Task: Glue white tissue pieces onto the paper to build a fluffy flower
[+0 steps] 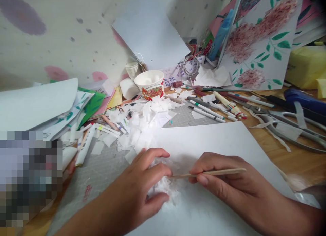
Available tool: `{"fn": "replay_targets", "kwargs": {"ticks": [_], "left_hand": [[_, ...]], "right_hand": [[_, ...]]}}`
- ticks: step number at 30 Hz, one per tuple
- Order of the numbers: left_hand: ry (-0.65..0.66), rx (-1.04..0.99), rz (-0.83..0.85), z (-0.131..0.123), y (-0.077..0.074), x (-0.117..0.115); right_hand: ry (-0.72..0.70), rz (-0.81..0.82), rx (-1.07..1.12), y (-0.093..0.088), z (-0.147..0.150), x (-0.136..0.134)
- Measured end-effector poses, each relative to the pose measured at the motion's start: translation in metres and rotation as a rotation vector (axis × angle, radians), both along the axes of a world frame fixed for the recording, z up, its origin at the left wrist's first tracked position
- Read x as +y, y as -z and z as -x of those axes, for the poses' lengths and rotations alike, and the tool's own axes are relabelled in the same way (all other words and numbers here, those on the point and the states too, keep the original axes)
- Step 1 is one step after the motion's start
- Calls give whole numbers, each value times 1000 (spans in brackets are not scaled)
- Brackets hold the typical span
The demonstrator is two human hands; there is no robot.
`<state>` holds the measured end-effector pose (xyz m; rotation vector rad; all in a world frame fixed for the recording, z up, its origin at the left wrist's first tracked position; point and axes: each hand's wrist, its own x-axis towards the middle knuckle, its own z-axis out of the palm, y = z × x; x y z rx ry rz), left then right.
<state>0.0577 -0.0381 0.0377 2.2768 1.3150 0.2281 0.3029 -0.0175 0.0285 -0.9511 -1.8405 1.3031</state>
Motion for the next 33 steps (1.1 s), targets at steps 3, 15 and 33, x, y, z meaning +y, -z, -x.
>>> {"fn": "replay_targets", "kwargs": {"ticks": [3, 15, 33], "left_hand": [[-23, -21, -14, -2, 0, -2], [-517, 111, -433, 28, 6, 46], [-565, 225, -409, 25, 0, 43]], "right_hand": [[60, -49, -16, -4, -5, 4], [153, -140, -83, 3, -14, 18], [286, 30, -40, 6, -18, -3]]}}
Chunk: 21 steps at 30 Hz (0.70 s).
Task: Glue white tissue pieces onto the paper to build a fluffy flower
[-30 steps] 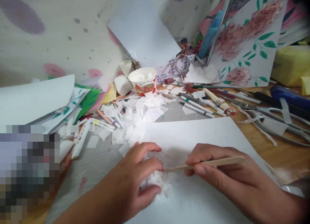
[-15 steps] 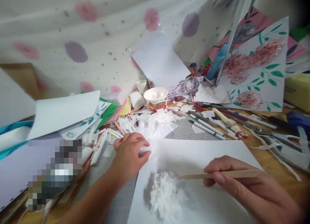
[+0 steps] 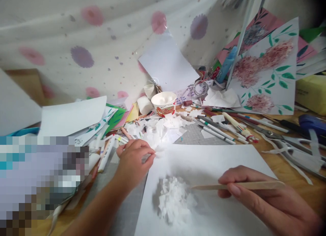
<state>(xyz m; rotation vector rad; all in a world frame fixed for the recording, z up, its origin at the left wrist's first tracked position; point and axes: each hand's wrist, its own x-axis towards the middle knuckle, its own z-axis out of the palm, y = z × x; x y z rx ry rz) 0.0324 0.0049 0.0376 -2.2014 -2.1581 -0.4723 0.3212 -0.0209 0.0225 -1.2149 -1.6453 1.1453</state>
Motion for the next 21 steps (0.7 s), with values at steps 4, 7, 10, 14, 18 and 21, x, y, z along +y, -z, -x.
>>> {"fn": "replay_targets", "kwargs": {"ticks": [4, 7, 10, 14, 18, 21], "left_hand": [[32, -42, 57, 2, -1, -1], [80, -50, 94, 1, 2, -2], [112, -56, 120, 1, 4, -2], [126, -74, 143, 4, 3, -2], [123, -85, 143, 4, 0, -3], [84, -80, 93, 2, -2, -4]], "right_hand": [[-9, -11, -20, 2, 0, 1], [-62, -36, -36, 3, -1, 2], [-93, -46, -35, 3, 0, 2], [-48, -22, -43, 3, 1, 0], [-101, -39, -79, 7, -4, 0], [-114, -71, -91, 10, -8, 1]]}}
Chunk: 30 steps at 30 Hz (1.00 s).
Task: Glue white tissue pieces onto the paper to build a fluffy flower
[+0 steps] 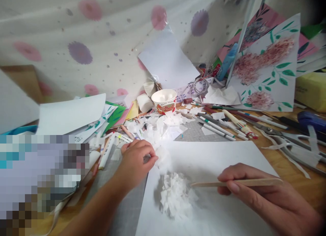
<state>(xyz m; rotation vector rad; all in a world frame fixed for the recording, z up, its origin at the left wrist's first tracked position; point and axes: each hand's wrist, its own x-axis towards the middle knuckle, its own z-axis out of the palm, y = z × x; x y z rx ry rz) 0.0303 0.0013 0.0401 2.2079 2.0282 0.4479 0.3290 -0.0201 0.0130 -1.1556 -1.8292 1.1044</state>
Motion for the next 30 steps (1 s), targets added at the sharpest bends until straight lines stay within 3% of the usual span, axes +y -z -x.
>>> {"fn": "replay_targets", "kwargs": {"ticks": [4, 9, 15, 24, 30], "left_hand": [[-71, 6, -87, -2, 1, 1], [-21, 12, -111, -16, 8, 4], [-46, -12, -137, -27, 12, 8], [-110, -386, -119, -9, -2, 4], [-30, -602, -46, -15, -3, -7]], "right_hand": [[-4, 6, -2, -2, 0, 0], [-6, 23, 52, -5, 5, 0], [-23, 31, 45, -5, 8, -1], [-40, 47, 19, 0, 9, 2], [-41, 22, 36, -4, 9, 4]]}}
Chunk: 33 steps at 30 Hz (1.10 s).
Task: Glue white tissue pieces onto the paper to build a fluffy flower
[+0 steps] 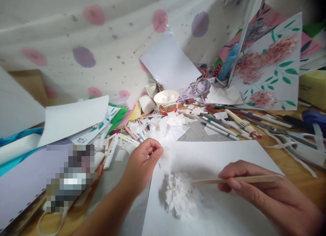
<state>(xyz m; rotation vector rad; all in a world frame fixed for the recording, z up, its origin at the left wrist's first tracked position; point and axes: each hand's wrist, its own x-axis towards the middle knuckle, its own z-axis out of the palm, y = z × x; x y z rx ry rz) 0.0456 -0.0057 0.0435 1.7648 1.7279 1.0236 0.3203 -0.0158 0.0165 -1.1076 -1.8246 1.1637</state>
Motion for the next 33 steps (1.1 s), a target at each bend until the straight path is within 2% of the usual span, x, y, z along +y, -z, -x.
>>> {"fn": "replay_targets", "kwargs": {"ticks": [5, 12, 14, 18, 20, 25, 33], "left_hand": [[107, -129, 144, -12, 4, -10], [193, -219, 329, -23, -4, -21], [209, -170, 321, -26, -4, -23], [240, 126, 183, -32, 0, -24], [274, 209, 137, -34, 2, -24], [371, 306, 69, -34, 3, -26], [494, 350, 100, -27, -2, -25]], "right_hand": [[53, -40, 34, -11, -2, -1], [45, -42, 73, -20, -3, -3], [41, -26, 93, -21, -3, -3], [35, -6, 132, -21, -2, -3], [27, 6, 130, -22, 0, -4], [-41, -37, 80, -20, 7, -9], [-101, -87, 23, -14, 12, -11]]}}
